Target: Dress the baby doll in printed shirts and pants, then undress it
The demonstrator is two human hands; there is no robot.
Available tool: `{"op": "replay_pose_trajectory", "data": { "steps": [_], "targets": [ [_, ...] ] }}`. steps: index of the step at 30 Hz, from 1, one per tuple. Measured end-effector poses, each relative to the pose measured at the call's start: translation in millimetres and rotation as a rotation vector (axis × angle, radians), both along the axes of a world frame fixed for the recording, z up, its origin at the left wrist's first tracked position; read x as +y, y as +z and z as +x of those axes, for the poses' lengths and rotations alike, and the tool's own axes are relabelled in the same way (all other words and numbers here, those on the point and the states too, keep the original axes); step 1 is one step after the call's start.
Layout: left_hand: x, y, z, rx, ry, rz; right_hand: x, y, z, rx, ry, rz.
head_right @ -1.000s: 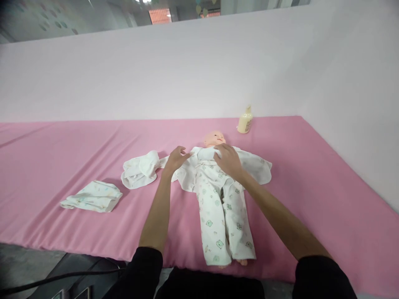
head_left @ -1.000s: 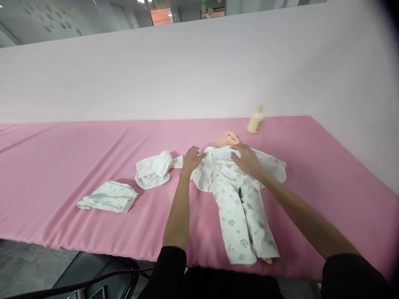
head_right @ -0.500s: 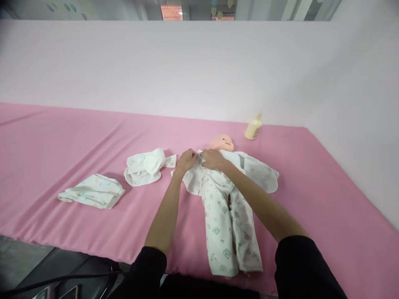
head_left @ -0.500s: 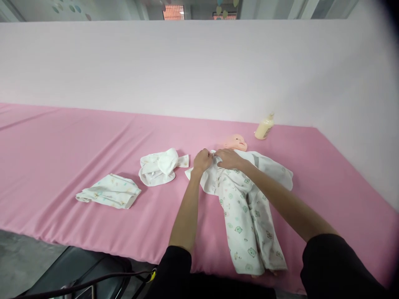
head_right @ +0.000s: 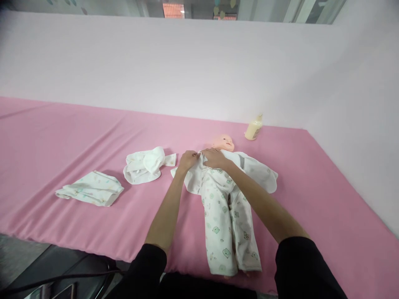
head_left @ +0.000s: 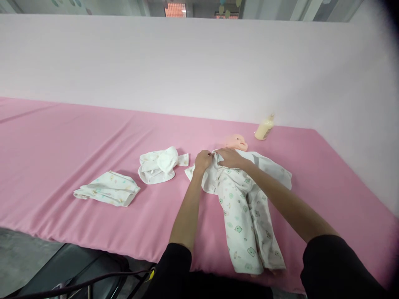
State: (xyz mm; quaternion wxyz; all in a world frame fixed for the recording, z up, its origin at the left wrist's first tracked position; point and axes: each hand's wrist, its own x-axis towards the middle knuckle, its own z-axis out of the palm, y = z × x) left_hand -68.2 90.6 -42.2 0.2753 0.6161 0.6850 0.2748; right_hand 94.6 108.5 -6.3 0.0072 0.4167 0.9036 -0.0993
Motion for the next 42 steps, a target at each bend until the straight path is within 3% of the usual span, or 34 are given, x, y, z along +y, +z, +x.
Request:
{"op": "replay_pose_trajectory", "data": {
  "steps": [3,14,22,31,37,42],
  "targets": [
    [-1,1.3,-2,0.015,-0.048,0.018,1,7,-4,-0.049,-0.022,-0.031],
    [1,-2.0,-23,-0.018,0.025,-0.023,6,25,-13,-0.143,-0.044,-0.185],
    [-1,-5.8,-42,-0.048,-0.010,-0.132,15,15,5,-0.058,0.014,-0.210],
    [-14,6.9,-56,0.030,-0.036,-0.251,17,11,7,-0.086,-0.002,-0.165],
    [-12,5.7,-49,0.014,-0.035,-0.194,11,12,-1,-0.125,-0.009,-0.098],
    [-8,6.3,-39,-0.009,-0.040,-0.110,10,-2,-18,-0.230,-0.007,0.024]
  ]
}}
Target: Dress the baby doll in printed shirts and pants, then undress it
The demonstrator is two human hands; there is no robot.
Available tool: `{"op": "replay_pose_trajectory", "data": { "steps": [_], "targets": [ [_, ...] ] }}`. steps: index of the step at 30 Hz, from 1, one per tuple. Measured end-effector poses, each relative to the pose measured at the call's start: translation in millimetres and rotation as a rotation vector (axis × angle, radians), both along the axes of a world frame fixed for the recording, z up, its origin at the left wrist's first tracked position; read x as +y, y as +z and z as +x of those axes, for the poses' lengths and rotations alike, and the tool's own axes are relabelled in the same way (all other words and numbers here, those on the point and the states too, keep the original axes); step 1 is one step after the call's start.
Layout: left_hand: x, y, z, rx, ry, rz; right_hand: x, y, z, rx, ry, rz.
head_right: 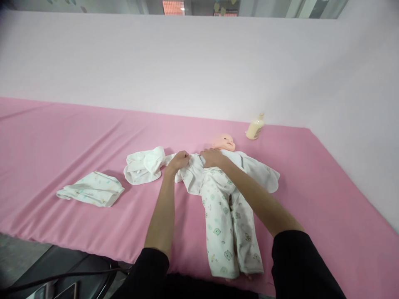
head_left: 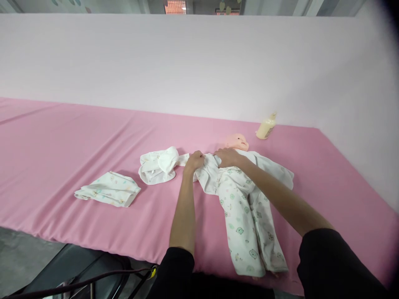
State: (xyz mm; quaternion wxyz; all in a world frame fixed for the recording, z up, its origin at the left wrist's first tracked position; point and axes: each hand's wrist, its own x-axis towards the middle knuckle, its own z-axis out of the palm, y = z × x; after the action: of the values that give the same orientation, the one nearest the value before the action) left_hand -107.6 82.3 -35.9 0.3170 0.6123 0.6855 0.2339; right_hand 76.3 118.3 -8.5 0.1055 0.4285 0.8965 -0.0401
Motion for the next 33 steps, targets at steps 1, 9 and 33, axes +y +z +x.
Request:
{"op": "replay_pose_trajectory", "data": {
  "steps": [1,9,33],
  "targets": [
    [1,0.2,3,-0.004,-0.001,0.011,1,-4,-3,-0.007,-0.002,0.013],
    [10,-13.5,16,0.032,0.051,0.050,0,-7,-4,0.001,-0.013,0.058],
    [3,-18.2,-18,-0.002,0.123,-0.131,5,10,36,0.194,-0.128,0.002]
  ]
}}
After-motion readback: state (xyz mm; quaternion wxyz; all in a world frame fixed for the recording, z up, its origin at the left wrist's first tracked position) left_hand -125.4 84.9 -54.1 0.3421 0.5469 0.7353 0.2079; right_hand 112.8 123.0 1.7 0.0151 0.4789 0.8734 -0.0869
